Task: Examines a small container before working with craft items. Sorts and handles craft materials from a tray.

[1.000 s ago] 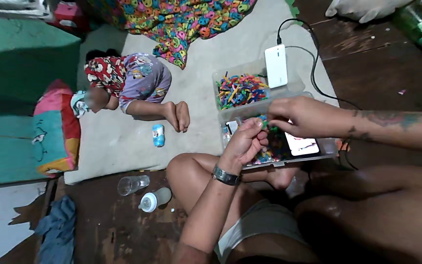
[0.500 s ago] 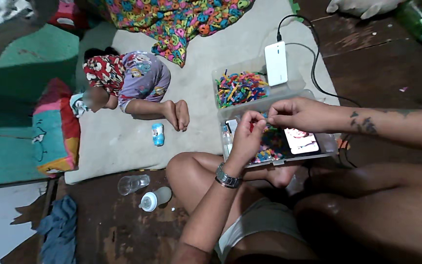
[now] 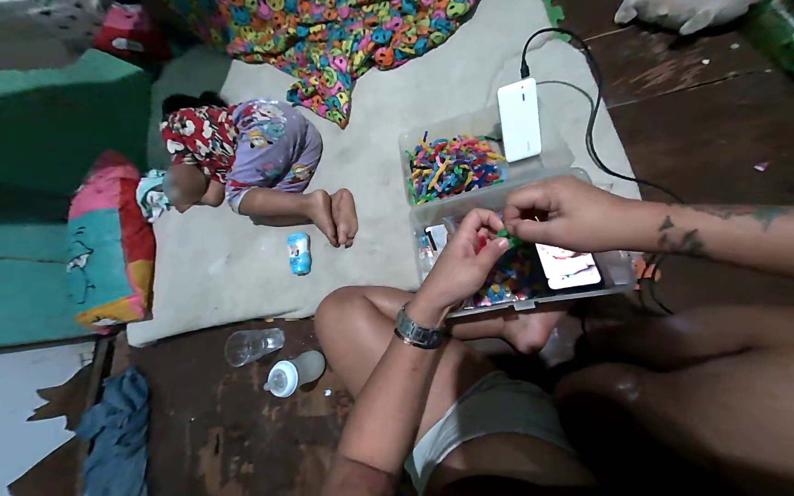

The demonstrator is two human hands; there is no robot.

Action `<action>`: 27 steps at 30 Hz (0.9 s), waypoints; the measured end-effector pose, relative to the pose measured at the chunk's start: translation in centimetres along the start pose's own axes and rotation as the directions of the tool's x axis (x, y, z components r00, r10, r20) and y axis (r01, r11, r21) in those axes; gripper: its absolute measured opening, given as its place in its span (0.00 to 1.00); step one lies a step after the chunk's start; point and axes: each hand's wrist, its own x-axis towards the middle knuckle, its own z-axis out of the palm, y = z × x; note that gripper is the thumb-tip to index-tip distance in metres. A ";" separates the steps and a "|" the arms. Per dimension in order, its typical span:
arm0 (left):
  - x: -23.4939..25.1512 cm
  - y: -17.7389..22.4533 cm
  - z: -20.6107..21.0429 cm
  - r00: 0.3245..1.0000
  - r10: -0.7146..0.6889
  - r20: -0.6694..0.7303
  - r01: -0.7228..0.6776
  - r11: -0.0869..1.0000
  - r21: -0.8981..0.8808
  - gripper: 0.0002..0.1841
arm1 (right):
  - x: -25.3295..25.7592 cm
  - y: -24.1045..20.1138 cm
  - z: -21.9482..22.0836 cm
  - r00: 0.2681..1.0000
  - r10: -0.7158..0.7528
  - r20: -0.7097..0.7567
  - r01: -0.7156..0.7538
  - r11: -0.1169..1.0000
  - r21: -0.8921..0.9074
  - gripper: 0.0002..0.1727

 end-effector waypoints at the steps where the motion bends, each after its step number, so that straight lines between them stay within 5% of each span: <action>1: 0.0 0.2 -0.1 1.000 0.005 0.015 -0.006 0.998 0.064 0.10 | 0.0 -0.1 0.0 0.999 0.032 -0.001 -0.032 0.999 0.026 0.10; 9: 0.6 0.3 0.1 0.991 -0.062 -0.118 0.079 0.986 0.149 0.05 | 0.2 -0.6 -0.3 0.973 0.232 0.013 -0.232 0.970 0.070 0.10; 13: 0.6 -0.1 0.4 0.983 -0.075 -0.167 0.099 0.986 0.137 0.04 | -0.1 0.3 0.1 0.993 0.121 -0.008 -0.122 0.991 -0.049 0.01; 18: 0.6 -0.6 0.7 0.987 -0.017 -0.163 0.050 0.979 0.199 0.04 | 0.1 1.2 0.5 0.998 -0.055 -0.015 0.053 0.990 -0.130 0.05; 27: 0.5 -1.6 1.8 0.949 -0.081 -0.304 0.107 0.992 0.072 0.11 | 0.0 0.8 0.3 0.982 0.184 0.032 -0.181 0.980 -0.079 0.03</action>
